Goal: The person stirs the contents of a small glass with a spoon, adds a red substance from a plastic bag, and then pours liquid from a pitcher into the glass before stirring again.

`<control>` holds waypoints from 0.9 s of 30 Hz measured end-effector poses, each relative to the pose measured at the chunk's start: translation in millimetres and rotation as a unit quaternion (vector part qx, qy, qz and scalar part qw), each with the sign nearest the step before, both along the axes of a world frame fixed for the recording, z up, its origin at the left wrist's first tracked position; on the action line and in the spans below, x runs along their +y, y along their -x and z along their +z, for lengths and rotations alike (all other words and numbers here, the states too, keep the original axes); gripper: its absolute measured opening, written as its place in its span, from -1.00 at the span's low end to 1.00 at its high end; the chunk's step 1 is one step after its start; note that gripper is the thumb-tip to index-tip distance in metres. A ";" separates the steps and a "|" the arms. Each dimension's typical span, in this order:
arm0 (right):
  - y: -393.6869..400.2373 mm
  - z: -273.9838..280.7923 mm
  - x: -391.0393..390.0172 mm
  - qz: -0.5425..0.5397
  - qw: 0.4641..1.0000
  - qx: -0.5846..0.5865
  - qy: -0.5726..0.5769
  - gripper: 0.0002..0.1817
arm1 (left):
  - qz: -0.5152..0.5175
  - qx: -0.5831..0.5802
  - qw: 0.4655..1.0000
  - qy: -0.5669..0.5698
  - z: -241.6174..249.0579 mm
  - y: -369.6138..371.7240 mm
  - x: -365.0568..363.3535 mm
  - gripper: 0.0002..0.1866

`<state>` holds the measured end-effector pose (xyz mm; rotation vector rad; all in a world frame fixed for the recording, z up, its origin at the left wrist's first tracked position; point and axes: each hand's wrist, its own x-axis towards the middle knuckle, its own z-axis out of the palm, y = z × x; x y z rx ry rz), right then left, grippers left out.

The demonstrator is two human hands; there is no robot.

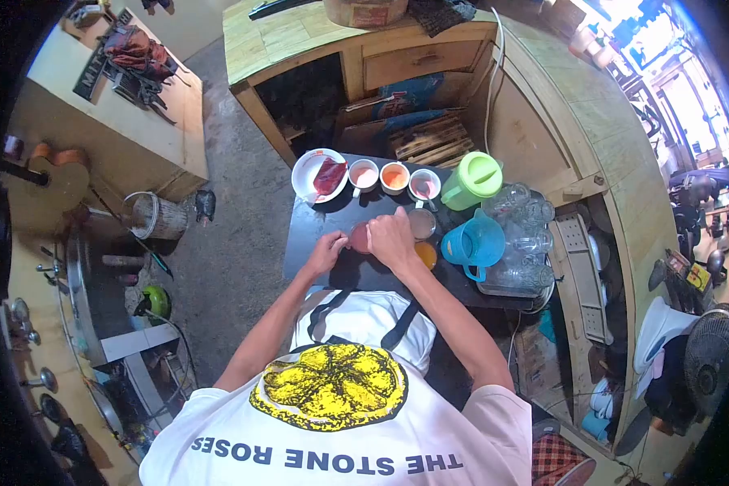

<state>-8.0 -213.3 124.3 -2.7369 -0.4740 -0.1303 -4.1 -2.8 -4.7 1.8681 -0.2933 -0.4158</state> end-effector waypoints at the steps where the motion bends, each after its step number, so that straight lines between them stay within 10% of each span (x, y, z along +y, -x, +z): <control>1: 0.8 0.3 -1.1 -0.003 1.000 0.018 0.025 -0.76 | 0.002 -0.001 1.000 -0.002 -0.2 0.4 0.0 -0.74; 27: 10.0 -10.3 -0.1 -0.050 0.997 0.054 -0.032 -0.75 | -0.008 0.004 1.000 -0.010 6.1 -1.1 0.7 -0.74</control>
